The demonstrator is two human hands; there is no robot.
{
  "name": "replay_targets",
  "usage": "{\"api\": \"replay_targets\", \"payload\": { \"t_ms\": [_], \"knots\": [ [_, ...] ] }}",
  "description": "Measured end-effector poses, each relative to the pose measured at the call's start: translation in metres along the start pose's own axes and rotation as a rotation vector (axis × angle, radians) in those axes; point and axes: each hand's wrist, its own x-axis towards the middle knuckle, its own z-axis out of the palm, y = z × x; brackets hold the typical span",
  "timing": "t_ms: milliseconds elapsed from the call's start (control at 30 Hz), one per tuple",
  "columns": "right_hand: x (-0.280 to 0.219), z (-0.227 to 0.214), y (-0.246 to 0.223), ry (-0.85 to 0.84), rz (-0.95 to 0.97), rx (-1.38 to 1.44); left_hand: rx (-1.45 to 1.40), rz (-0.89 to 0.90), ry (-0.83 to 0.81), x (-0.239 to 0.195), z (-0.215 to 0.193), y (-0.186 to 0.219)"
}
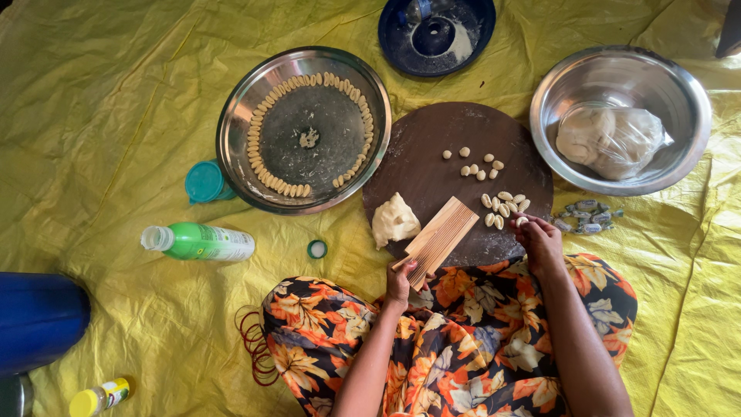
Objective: The person sits on a yellow tarp and repeatedly picks up small dough balls, presses them against a grooved wooden board to create ridges, and places the shaped pieces onto a metal tray. The process continues with multiple dough pieces throughout the clip.
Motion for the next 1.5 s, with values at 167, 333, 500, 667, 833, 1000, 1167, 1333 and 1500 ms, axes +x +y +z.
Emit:
{"api": "replay_targets", "payload": {
  "t_ms": [167,333,500,667,833,1000,1167,1333,1500],
  "knots": [
    [-0.004,0.008,-0.005,-0.039,0.058,0.046,0.005,0.019,-0.024,0.000,0.000,-0.001],
    [-0.015,0.018,-0.013,-0.015,0.027,-0.128,0.017,0.009,-0.001,-0.001,0.002,0.002],
    [-0.020,0.023,-0.017,-0.022,0.084,-0.026,0.008,0.000,-0.001,-0.001,0.003,0.005],
    [-0.020,0.027,-0.014,-0.052,0.106,0.085,-0.005,0.017,-0.013,0.001,0.002,0.003],
    [-0.022,0.020,-0.005,0.010,0.059,-0.120,-0.039,0.029,-0.027,0.005,0.001,-0.002],
    [-0.030,0.037,-0.007,-0.029,-0.050,-0.367,-0.085,0.019,-0.018,0.009,-0.001,-0.007],
    [-0.040,0.091,-0.010,-0.042,-0.155,-1.015,-0.111,0.038,0.019,0.023,-0.007,-0.035],
    [-0.055,0.149,-0.005,-0.021,-0.345,-1.371,-0.173,0.105,0.110,0.035,-0.007,-0.052],
    [-0.064,0.170,0.009,0.073,-0.476,-1.594,-0.177,0.018,0.023,0.024,-0.004,-0.032]
  ]
}}
